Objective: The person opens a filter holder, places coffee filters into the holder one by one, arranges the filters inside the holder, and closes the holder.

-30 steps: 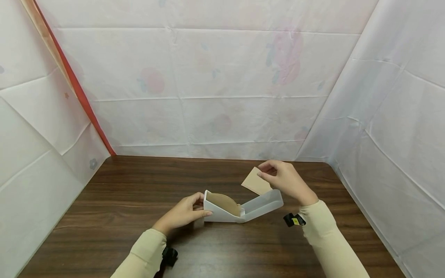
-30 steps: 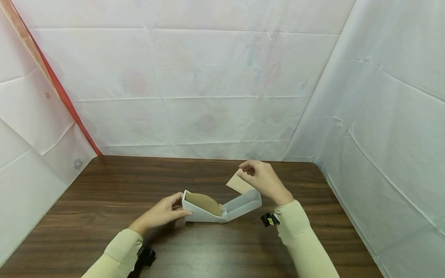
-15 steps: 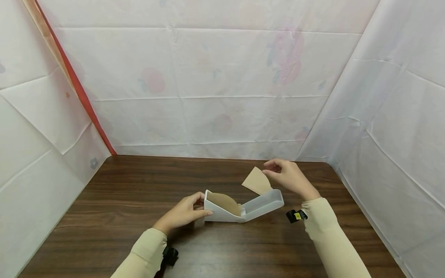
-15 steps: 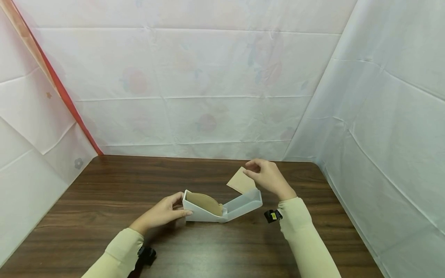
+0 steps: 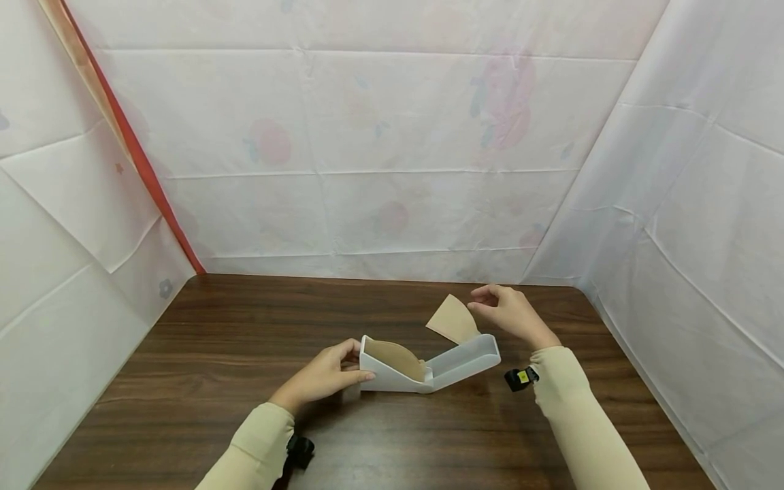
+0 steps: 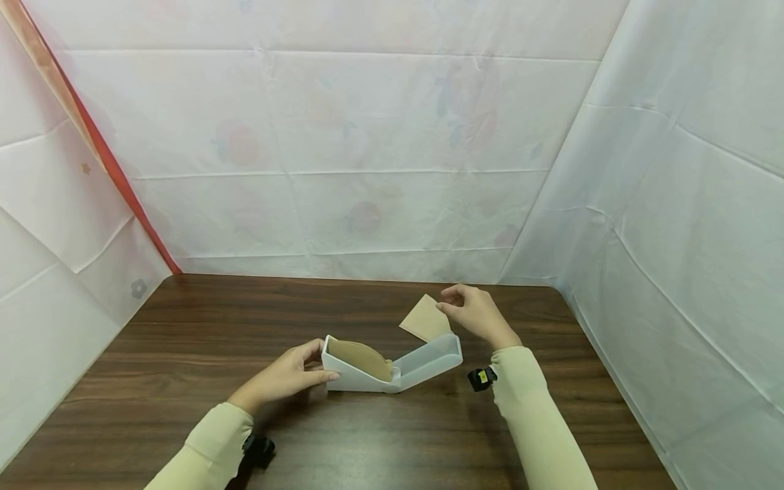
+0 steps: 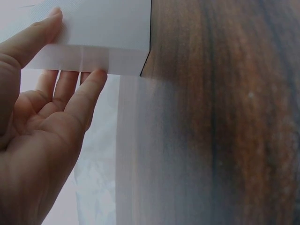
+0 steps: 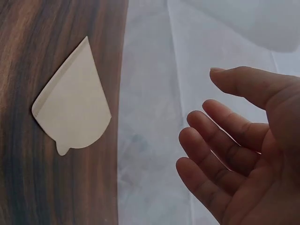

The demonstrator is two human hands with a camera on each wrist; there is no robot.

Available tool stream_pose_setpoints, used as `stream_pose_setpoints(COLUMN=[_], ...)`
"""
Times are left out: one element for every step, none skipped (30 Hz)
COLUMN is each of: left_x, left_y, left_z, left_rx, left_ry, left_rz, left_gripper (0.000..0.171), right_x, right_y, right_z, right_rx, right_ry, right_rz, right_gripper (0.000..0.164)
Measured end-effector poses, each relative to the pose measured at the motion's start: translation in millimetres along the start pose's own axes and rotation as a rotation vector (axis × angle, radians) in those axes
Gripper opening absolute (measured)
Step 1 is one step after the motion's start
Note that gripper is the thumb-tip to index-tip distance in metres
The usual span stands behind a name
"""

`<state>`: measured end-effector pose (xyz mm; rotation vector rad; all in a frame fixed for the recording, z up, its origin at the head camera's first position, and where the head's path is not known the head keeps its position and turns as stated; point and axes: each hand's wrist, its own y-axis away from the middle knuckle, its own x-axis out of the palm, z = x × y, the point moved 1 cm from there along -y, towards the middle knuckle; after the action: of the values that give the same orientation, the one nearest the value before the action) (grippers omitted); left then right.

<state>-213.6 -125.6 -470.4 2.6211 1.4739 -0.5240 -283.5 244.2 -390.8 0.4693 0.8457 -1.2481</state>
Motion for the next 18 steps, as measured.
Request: stream_pose_setpoints(left_x=[-0.2,-0.4,-0.5,-0.6,-0.8,-0.8,-0.9,-0.9,-0.8,-0.8,-0.7,-0.6,-0.6,-0.6,-0.6,-0.6,-0.7,-0.8], left_y=[0.0,0.1,0.0,0.1,0.2,0.2,0.3,0.4,0.5,0.6,0.7,0.9,1.0,1.0,1.0,0.9,0.7,0.5], left_z=[0.1,0.0,0.0,-0.1,-0.3,-0.6,-0.7,-0.9,-1.0,-1.2,-1.2,-1.4,-1.5,-1.4,-1.4,-1.2,-0.8,-0.4], left_rx=[0.000,0.000,-0.003,-0.004,-0.005,-0.006,-0.006,-0.007,-0.007,-0.008,-0.008,-0.008,-0.008,-0.007,-0.007,-0.006,-0.005,-0.004], left_ry=[0.000,-0.002,-0.001,-0.002,0.000,0.000,0.001,-0.002,-0.003,-0.002,0.000,-0.001,0.000,-0.001,0.001,0.000,-0.001,-0.005], left_rz=[0.002,0.002,0.003,0.003,0.004,0.004,0.004,0.003,0.002,0.002,0.003,0.003,0.002,0.002,0.002,0.002,0.002,0.001], left_gripper=[0.037,0.037,0.037,0.037,0.037,0.037,0.037,0.037,0.037,0.038,0.038,0.038,0.038,0.038,0.038,0.038,0.038,0.038], right_x=[1.0,2.2,3.6,5.1,7.1,9.4,12.1,14.9,18.0,21.0,23.8,26.7,29.4,31.9,34.2,36.3,38.2,40.1], right_y=[-0.7,-1.8,-2.9,-4.2,-5.9,-7.7,-9.8,-11.8,-13.7,-15.3,-16.8,-18.1,-19.3,-20.2,-20.8,-21.1,-21.6,-22.1], right_z=[-1.7,-3.4,-5.3,-7.7,-10.2,-13.0,-15.9,-19.1,-22.4,-25.5,-28.3,-30.7,-32.8,-34.7,-36.2,-37.2,-38.2,-39.0], right_rx=[0.005,0.006,0.009,0.011,0.015,0.019,0.026,0.036,0.049,0.057,0.066,0.077,0.089,0.100,0.107,0.111,0.123,0.133], right_ry=[-0.006,-0.013,-0.019,-0.022,-0.024,-0.025,-0.026,-0.025,-0.026,-0.023,-0.025,-0.026,-0.031,-0.035,-0.039,-0.039,-0.046,-0.050], right_rz=[0.001,0.002,0.005,0.011,0.015,0.019,0.024,0.031,0.037,0.045,0.051,0.056,0.061,0.063,0.065,0.068,0.068,0.066], right_gripper=[0.035,0.035,0.035,0.036,0.036,0.037,0.038,0.039,0.039,0.040,0.041,0.041,0.042,0.043,0.043,0.044,0.044,0.045])
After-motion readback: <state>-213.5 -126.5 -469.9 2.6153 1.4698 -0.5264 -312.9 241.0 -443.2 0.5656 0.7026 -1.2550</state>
